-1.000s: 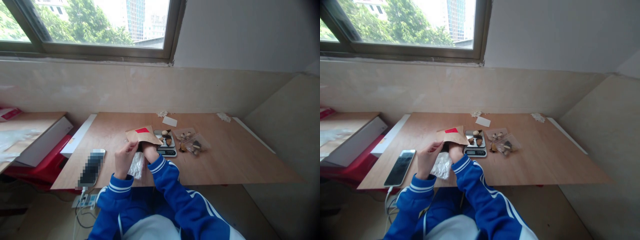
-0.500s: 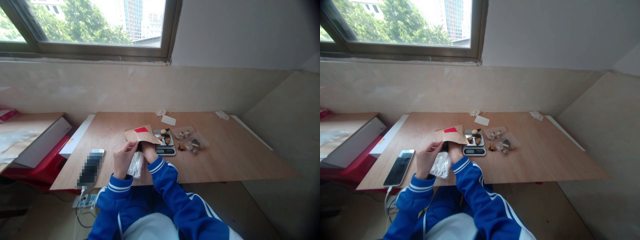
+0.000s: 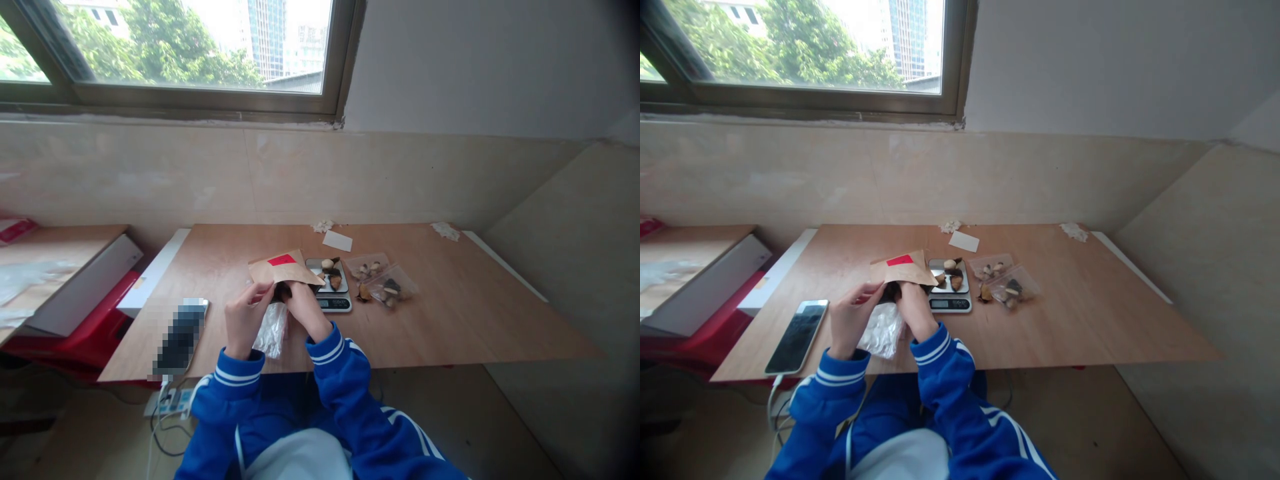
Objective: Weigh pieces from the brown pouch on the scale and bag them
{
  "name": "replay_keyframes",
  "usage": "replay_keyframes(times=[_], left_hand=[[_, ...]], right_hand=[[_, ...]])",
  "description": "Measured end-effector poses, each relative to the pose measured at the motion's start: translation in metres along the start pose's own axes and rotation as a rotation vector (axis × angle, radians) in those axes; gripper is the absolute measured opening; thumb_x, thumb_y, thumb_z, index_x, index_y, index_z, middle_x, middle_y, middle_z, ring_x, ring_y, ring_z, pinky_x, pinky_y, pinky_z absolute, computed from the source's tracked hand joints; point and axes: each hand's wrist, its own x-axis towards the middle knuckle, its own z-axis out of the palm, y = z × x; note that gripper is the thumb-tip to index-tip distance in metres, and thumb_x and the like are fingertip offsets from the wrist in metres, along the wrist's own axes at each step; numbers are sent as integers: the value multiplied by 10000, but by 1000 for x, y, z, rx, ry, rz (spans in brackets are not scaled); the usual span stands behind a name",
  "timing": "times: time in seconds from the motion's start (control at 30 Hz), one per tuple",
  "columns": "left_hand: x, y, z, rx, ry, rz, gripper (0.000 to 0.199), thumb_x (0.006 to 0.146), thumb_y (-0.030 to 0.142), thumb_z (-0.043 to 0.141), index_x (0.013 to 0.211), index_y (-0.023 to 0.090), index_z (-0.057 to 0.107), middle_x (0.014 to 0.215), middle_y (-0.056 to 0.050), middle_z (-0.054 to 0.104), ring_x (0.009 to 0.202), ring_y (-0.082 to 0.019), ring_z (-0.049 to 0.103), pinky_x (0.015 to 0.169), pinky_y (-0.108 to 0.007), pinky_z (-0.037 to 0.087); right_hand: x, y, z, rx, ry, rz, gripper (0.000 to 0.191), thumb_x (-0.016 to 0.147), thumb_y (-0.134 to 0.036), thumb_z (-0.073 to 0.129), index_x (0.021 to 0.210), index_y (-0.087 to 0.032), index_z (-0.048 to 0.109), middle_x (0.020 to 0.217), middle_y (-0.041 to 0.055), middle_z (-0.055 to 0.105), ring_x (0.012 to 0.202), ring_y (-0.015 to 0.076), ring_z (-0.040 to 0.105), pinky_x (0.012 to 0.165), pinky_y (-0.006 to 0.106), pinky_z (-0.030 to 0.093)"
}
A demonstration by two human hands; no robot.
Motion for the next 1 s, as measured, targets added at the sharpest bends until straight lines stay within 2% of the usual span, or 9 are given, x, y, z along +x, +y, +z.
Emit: replay_keyframes(times=[0.13,0.3,0.4,0.5,0.7,0.8,0.9,1.0], left_hand=[[1,1,-1,-3,-5,-11,198,836,418,633,840,248,732,777,8,736,641,-141,687,620,-221,541],[1,2,-1,-6,-8,-12,191,836,414,638,828,247,731,774,13,734,636,-133,684,615,-214,535],[0,2,-1,-17,-15,-11,192,836,414,636,844,248,733,787,8,737,645,-138,686,624,-221,542],[0,2,0,-19,-22,-13,196,835,419,635,855,251,733,788,5,738,653,-144,689,628,-226,543],[1,4,-2,13,-17,-12,193,835,421,634,841,254,730,796,3,739,656,-147,692,617,-223,525],[2,4,-3,32,-8,-23,210,836,438,624,831,254,724,813,3,743,651,-149,690,607,-225,513],[4,4,-2,37,2,-38,212,838,442,618,833,258,722,836,7,747,660,-149,691,610,-225,509],[5,4,-3,39,17,-62,203,835,439,622,831,261,720,826,15,745,655,-147,689,611,-224,508]], right_hand=[[-7,-13,-15,43,-124,-3,372,865,-55,450,1124,-206,670,1167,77,690,1109,227,627,983,336,453],[-14,-17,-26,181,-149,-35,269,916,-147,459,1072,-205,670,1092,75,711,1037,231,657,938,350,477],[-15,-12,-25,318,-126,-29,168,897,-232,536,1006,-201,660,977,53,716,938,209,671,860,328,512],[-14,-7,-20,442,-86,2,81,840,-260,599,860,-192,638,870,30,689,837,186,667,788,303,529],[-17,-5,-9,635,23,121,137,742,-290,654,724,-203,550,758,7,637,738,175,654,728,305,542],[-22,-6,-10,597,86,102,150,732,-279,653,701,-213,522,778,3,604,750,163,622,739,304,541],[-29,-6,-18,553,138,22,153,744,-255,642,698,-215,501,852,14,577,827,161,595,768,298,528],[-38,-6,-31,588,113,-47,166,767,-242,631,690,-216,487,920,37,578,928,177,596,800,304,520]])
